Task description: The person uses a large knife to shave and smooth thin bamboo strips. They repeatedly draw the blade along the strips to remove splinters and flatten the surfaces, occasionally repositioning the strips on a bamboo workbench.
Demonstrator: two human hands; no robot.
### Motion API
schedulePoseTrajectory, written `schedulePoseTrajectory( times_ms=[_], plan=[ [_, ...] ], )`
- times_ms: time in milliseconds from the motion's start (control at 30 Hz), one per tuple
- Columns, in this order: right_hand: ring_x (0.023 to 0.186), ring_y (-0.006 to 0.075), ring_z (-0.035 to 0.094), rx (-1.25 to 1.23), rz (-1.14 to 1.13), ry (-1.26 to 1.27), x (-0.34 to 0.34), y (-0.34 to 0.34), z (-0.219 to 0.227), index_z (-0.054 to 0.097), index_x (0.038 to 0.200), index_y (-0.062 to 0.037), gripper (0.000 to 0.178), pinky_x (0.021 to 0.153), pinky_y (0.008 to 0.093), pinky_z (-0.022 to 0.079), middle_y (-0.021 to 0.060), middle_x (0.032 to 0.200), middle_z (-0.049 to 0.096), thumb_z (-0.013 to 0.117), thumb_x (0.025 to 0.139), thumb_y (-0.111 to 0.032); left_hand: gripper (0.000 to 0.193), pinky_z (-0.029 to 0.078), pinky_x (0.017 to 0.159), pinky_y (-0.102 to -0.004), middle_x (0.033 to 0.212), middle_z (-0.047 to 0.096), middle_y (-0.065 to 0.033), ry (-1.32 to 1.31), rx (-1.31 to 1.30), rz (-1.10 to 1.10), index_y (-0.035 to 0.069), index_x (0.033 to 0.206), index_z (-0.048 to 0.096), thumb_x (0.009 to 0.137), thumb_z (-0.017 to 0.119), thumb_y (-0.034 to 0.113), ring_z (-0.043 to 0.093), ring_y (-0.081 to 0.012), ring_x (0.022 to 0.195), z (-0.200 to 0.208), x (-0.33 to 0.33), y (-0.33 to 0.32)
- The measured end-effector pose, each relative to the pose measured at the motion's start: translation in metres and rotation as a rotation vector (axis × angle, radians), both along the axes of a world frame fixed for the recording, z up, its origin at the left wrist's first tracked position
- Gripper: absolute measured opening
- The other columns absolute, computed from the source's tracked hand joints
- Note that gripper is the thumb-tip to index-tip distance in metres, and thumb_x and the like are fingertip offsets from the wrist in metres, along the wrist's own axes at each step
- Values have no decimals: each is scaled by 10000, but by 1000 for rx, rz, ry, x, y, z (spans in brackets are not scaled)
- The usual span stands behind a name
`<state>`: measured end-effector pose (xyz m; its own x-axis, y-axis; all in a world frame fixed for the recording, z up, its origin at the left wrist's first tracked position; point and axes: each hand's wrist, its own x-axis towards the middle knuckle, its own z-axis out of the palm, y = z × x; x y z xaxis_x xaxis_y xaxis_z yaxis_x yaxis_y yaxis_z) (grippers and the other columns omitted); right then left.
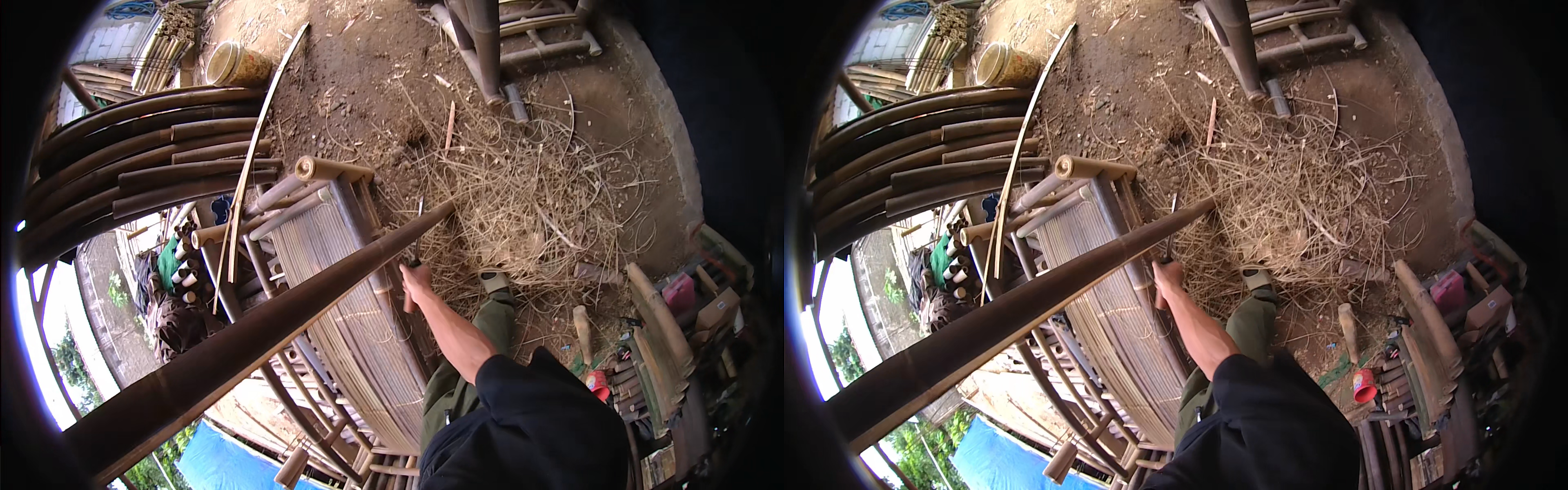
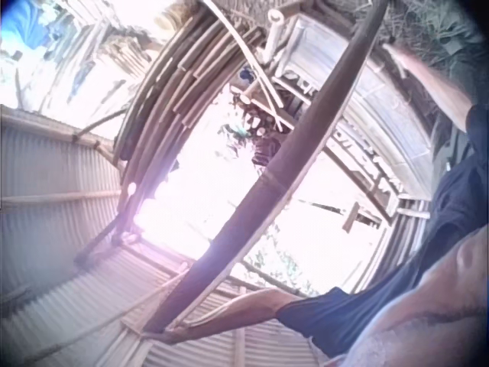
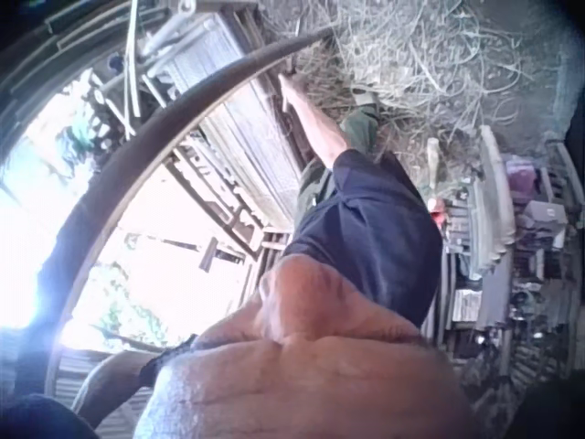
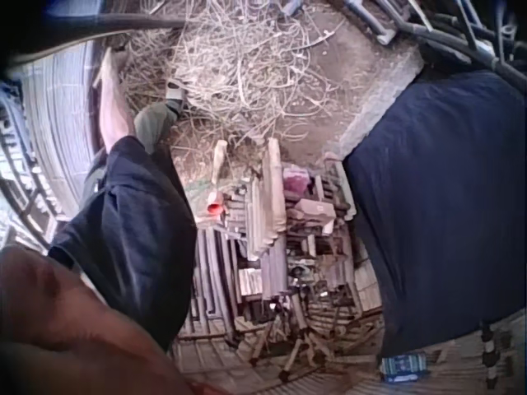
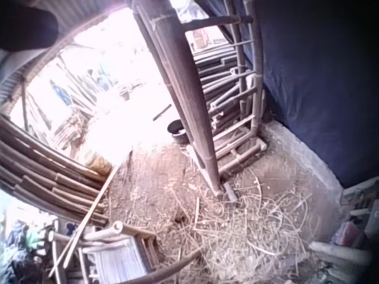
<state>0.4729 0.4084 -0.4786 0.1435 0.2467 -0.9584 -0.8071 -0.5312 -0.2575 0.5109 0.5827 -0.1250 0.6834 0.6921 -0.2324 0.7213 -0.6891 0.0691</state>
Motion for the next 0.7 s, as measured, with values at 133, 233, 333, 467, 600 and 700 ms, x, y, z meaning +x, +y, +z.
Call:
schedulePoseTrajectory(
  times_ms=[133, 233, 333, 467, 600, 700],
  plan=[
    [788, 273, 675, 11, 1029, -475, 80, -55, 8, 630, 929, 28, 261, 684, 390, 541, 161, 882, 681, 652, 834, -215, 359, 495, 622, -308, 709, 609, -67, -15, -8, 46, 23, 881, 655, 878, 635, 382, 613, -162, 676, -2, -18, -2],
    [760, 264, 660, 27, 1336, -938, 132, -60, 6, 572, 1006, 27, 229, 646, 390, 540, 158, 865, 655, 609, 841, -127, 363, 494, 620, -308, 710, 607, -66, -27, -3, 23, 24, 884, 653, 877, 637, 386, 612, -162, 677, 7, -7, -1],
    [694, 266, 657, 44, 1328, -897, 132, -58, 19, 556, 1023, 40, 260, 598, 398, 544, 162, 853, 657, 605, 838, -135, 366, 493, 619, -308, 712, 605, -65, -40, 6, 9, 24, 888, 650, 876, 638, 390, 611, -162, 677, 12, -3, 1],
    [659, 310, 654, 120, 993, -303, 105, -48, 79, 487, 1077, 60, 358, 587, 423, 551, 213, 829, 647, 607, 841, -180, 371, 492, 617, -308, 714, 603, -64, -24, 2, 26, 25, 892, 647, 874, 640, 396, 609, -162, 678, 11, -14, -1],
    [635, 260, 639, 778, 828, -1063, 91, -81, 49, 490, 1057, 1, 353, 485, 381, 534, 155, 784, 618, 615, 860, -264, 376, 490, 615, -308, 717, 600, -63, 11, 6, 25, 26, 897, 644, 872, 641, 401, 608, -162, 679, -5, -23, -1],
    [590, 191, 596, 746, 1081, -973, 115, -82, -11, 558, 906, -32, 293, 532, 350, 535, 94, 674, 585, 582, 878, -323, 380, 489, 613, -309, 718, 598, -63, 29, 14, 23, 26, 900, 642, 870, 643, 405, 607, -162, 679, -27, -24, 6]
  ],
)
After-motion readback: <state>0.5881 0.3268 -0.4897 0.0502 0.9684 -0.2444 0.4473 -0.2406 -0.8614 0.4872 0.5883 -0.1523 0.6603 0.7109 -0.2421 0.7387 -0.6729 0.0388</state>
